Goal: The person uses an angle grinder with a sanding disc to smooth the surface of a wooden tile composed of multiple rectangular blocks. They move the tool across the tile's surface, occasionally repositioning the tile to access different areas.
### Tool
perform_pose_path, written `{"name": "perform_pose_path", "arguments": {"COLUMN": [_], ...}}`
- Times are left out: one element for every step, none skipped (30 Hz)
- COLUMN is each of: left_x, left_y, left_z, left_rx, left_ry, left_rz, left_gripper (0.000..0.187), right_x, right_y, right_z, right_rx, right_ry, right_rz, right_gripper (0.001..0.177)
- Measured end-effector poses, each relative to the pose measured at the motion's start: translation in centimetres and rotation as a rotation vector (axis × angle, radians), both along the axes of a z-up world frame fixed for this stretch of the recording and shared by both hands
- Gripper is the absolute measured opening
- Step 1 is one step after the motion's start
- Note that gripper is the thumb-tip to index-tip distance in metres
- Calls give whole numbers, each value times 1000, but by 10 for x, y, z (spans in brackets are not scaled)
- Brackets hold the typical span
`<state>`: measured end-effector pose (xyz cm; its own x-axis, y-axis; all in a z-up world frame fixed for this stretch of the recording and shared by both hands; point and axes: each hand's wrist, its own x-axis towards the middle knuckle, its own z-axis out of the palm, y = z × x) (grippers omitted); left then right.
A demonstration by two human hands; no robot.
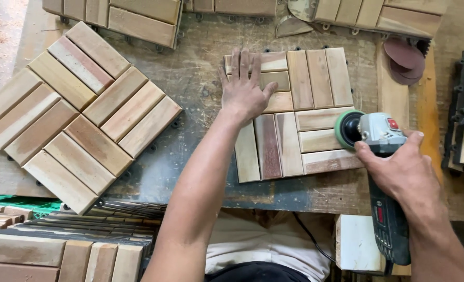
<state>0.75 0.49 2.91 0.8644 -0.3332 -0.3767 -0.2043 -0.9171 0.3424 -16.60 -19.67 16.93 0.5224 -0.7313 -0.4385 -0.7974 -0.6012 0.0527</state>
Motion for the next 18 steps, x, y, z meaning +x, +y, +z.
{"name": "perform_pose_path", "arguments": {"left_x": [-1,-2,-2,-2,-2,-3,-5,-6,-5,-4,-5,-6,-5,-4,-3,0,1,1], "left_y": [3,5,2,1,3,6,8,10,9,11,11,12,12,12,13,13,13,12], "left_z": [-5,-10,-15,-14,-14,-14,-9,-5,0,4,7,11,10,9,8,8,6,5], "left_rx": [2,12,17,12,-3,-18,-13,-16,-23,-23,-43,-64,-64,-80,-95,-94,-110,-126], "left_ry": [0,-50,-102,-104,-102,-100,-99,-69,-43,-46,-10,27,24,37,50,49,70,92], "left_rz": [3,-11,-38,-48,-44,-40,-29,-40,-60,-57,-55,-53,-49,-46,-43,-37,-29,-21], "left_gripper": [82,82,81,81,81,80,80,79,78,78,78,79,79,80,80,80,81,82], "right_x": [3,6,7,8,11,14,16,18,20,21,22,22,21,20,19,19,18,16], "right_y": [-1,-2,-5,-3,-1,3,7,11,13,19,25,30,33,36,40,45,50,55], "right_z": [0,0,1,3,5,6,4,2,2,2,3,3,0,-2,-5,-6,-8,-9], "right_rx": [2,6,5,1,5,10,14,27,37,37,52,68,68,64,62,63,76,89], "right_ry": [0,-34,-70,-72,-59,-46,-44,-54,-67,-70,-72,-74,-76,-67,-57,-58,-49,-40], "right_rz": [3,3,-9,-20,-11,-3,8,17,18,21,51,81,86,123,159,165,203,242], "right_gripper": [93,94,96,96,98,100,100,104,108,108,99,91,91,92,93,93,91,88]}}
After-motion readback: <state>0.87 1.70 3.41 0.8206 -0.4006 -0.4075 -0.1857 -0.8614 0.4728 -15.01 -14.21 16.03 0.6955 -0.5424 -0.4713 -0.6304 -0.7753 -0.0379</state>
